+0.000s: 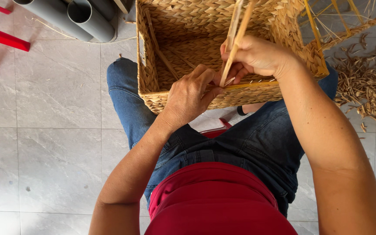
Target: The person sits with a woven water-hyacinth basket on their lap and weaves a long flat fiber strip into the basket's rim, threading and pulling the strip through the woven edge and pressing it into place by hand. They repeatedly reposition the strip and work it along the rim to secure the weave.
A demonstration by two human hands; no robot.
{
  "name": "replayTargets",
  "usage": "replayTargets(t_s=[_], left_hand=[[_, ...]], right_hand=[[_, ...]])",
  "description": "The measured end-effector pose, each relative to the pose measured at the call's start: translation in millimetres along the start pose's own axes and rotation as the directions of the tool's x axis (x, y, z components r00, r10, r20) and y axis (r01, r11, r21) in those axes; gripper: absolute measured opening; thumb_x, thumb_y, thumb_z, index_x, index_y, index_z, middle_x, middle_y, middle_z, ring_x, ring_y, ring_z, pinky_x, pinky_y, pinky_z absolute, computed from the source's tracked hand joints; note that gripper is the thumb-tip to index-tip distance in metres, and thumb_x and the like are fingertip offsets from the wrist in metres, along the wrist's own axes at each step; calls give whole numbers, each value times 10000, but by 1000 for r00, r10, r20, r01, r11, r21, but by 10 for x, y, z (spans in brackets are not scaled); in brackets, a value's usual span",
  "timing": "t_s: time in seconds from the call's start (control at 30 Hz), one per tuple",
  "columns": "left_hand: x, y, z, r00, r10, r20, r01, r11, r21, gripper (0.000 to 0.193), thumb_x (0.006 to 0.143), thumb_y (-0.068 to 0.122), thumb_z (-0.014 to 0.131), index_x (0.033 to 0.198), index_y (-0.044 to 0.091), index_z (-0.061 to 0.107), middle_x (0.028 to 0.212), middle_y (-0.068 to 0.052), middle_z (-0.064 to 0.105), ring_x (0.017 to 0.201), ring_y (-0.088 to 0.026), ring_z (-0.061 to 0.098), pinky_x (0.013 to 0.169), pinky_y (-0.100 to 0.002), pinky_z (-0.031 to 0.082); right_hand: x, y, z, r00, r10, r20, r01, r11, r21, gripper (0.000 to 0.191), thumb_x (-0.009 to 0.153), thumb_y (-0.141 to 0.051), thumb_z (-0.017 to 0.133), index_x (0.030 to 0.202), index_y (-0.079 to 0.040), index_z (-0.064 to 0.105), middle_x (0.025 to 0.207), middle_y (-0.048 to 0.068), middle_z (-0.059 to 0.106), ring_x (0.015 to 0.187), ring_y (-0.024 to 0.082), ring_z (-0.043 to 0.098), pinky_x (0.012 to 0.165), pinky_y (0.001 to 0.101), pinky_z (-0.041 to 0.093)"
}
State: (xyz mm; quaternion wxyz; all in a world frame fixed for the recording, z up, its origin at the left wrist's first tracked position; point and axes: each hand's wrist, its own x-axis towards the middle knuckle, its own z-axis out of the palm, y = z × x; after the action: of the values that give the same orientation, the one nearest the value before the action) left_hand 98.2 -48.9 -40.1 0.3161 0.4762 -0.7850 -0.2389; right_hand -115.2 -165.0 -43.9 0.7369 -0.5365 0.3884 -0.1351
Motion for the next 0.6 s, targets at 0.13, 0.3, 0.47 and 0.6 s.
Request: replayTargets(t_s=[0.13, 0.3, 0.47, 0.6], left_hand=[[10, -5, 14, 992, -106, 62, 106, 994, -1, 223, 935, 258, 767, 1004, 77, 658, 923, -75, 626, 809, -286, 714, 667, -436, 555], [1, -8, 10, 997, -78, 28, 80, 995, -56, 201, 929, 246, 751, 1029, 89, 674, 938, -70, 636, 799, -271, 722, 669, -415, 569], [7, -5, 13, 996, -80, 31, 81, 996, -34, 209, 927, 244, 761, 995, 76, 657, 933, -67, 634, 796, -263, 721, 658, -409, 568], [11, -9, 13, 996, -86, 37, 87, 996, -30, 200, 931, 242, 762, 1008, 84, 666, 932, -65, 632, 778, -253, 720, 650, -401, 570]], right_hand=[[9, -2, 9, 991, -38, 127, 47, 997, -64, 217, 990, -142, 618, 1156, -44, 518, 980, 149, 727, 883, 236, 758, 723, 348, 654], [1, -4, -12, 996, -37, 85, 35, 999, 28, 193, 1017, -122, 615, 1153, -33, 509, 993, 177, 725, 878, 266, 752, 693, 351, 623], [3, 20, 10, 997, 22, 69, -20, 1000, -22, 186, 996, -110, 603, 1152, -39, 530, 997, 141, 742, 897, 230, 767, 722, 338, 648], [25, 13, 48, 990, 9, 137, -1, 998, -59, 220, 967, -53, 627, 1164, -35, 530, 1009, 132, 737, 930, 213, 750, 743, 335, 643]])
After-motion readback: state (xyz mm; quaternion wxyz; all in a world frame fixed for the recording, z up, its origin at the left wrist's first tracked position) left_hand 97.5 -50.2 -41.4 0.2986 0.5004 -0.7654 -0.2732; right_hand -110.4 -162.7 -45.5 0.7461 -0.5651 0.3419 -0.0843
